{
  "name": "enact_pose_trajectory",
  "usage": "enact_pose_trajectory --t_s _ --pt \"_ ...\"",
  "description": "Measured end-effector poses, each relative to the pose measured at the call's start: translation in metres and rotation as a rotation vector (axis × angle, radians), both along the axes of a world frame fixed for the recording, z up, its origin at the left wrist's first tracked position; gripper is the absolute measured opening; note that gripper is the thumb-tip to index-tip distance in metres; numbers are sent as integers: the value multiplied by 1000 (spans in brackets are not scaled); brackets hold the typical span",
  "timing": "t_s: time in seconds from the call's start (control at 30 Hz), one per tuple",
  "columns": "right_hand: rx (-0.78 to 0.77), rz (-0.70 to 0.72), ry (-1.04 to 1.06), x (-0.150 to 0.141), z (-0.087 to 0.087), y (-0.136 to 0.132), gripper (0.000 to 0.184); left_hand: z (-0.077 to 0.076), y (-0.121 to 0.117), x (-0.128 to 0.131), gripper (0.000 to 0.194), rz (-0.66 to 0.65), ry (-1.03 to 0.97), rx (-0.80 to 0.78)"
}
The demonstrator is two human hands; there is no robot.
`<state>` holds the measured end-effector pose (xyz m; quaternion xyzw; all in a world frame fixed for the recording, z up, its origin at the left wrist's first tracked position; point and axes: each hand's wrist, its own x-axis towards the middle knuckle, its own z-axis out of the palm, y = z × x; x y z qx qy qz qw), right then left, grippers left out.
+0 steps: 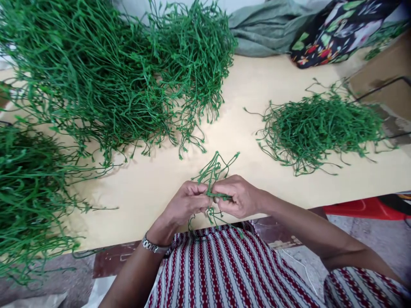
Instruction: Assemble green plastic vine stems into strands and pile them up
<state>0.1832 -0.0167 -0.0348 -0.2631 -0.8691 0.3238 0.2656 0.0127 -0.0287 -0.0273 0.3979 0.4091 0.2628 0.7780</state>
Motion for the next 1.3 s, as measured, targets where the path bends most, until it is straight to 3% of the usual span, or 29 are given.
enact_pose_trajectory --t_s 0.2,0.47,0.67,0.83,0.9,1.13,1.23,1.3 --pt "-325 18 99 -2 7 1 11 2 0 -1 13 11 -78 -140" --pt "-591 -4 219 -7 6 0 10 2 -2 -2 10 67 -149 -223" --pt "-753 -14 316 -9 4 -3 8 3 -3 -1 3 74 -157 -231" --pt "-1004 40 503 -6 3 -3 12 4 -2 -6 6 80 -224 -198" --pt "-996 41 505 -4 6 0 14 5 -2 -8 8 90 -228 -159" --pt "-636 -29 241 -1 11 5 11 6 0 -13 19 280 -169 68" --pt "-612 -92 248 -9 6 0 12 4 -2 -10 13 364 -191 171" --pt "-675 -155 307 -14 3 -4 13 4 -3 -7 12 391 -187 232"
